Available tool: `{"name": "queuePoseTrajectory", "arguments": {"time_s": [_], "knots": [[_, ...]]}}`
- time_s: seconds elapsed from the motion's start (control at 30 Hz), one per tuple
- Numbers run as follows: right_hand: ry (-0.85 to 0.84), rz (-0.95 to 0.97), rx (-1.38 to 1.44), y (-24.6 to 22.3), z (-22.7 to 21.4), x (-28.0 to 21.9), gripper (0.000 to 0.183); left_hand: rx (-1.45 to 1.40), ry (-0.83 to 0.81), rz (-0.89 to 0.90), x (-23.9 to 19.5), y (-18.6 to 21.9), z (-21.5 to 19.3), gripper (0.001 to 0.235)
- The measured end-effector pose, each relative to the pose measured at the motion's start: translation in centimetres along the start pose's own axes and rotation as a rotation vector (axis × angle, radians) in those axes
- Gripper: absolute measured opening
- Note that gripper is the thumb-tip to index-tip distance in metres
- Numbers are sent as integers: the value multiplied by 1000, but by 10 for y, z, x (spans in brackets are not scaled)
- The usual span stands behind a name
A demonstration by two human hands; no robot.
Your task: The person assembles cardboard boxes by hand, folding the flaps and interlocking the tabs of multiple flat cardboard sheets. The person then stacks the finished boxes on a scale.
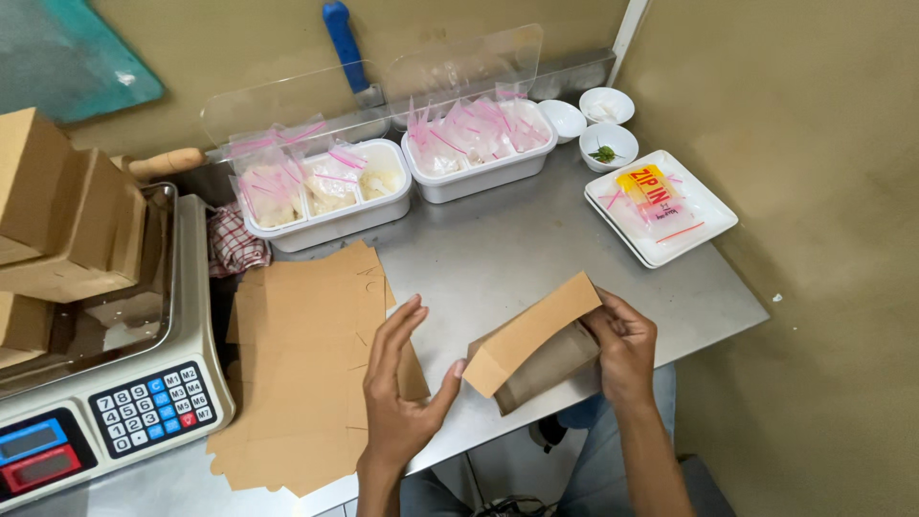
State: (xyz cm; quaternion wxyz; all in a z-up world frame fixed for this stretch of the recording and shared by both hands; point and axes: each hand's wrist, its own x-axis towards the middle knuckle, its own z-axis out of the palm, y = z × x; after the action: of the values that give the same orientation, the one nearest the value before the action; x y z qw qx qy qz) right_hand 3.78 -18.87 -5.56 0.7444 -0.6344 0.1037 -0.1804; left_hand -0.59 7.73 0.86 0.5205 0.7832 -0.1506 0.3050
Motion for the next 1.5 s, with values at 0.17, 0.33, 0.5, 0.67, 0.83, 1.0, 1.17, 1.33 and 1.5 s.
{"name": "queuePoseTrajectory", "arguments": {"time_s": [0.17,0.33,0.5,0.67,0.83,1.0,1.17,1.33,1.5], "knots": [[61,40,-6,-8,2,2,28,-232,-342,-90,1,5,9,62],[-120,19,-230,-36,-11,-3,25,-51,-127,-81,-20,-30,37,44],[-162,-311,-660,-83,-6,-23,57,71,103,-135,-8,-16,46,45],[-8,-678,-341,-73,25,-75,15,161,265,22,-9,-5,55,23],[-158,-255,-95,-43,45,-101,32,95,147,254,-15,2,52,24],[-129,-96,-21,-42,45,-96,22,-32,-9,179,-16,15,43,23],[-80,-419,-279,-44,43,-83,11,-174,-40,-49,-12,22,35,13],[-91,-489,-312,-47,45,-81,12,-201,-97,-39,-12,25,33,13],[-195,-309,-167,-33,37,-82,22,-198,-105,-13,-11,30,31,11]]}}
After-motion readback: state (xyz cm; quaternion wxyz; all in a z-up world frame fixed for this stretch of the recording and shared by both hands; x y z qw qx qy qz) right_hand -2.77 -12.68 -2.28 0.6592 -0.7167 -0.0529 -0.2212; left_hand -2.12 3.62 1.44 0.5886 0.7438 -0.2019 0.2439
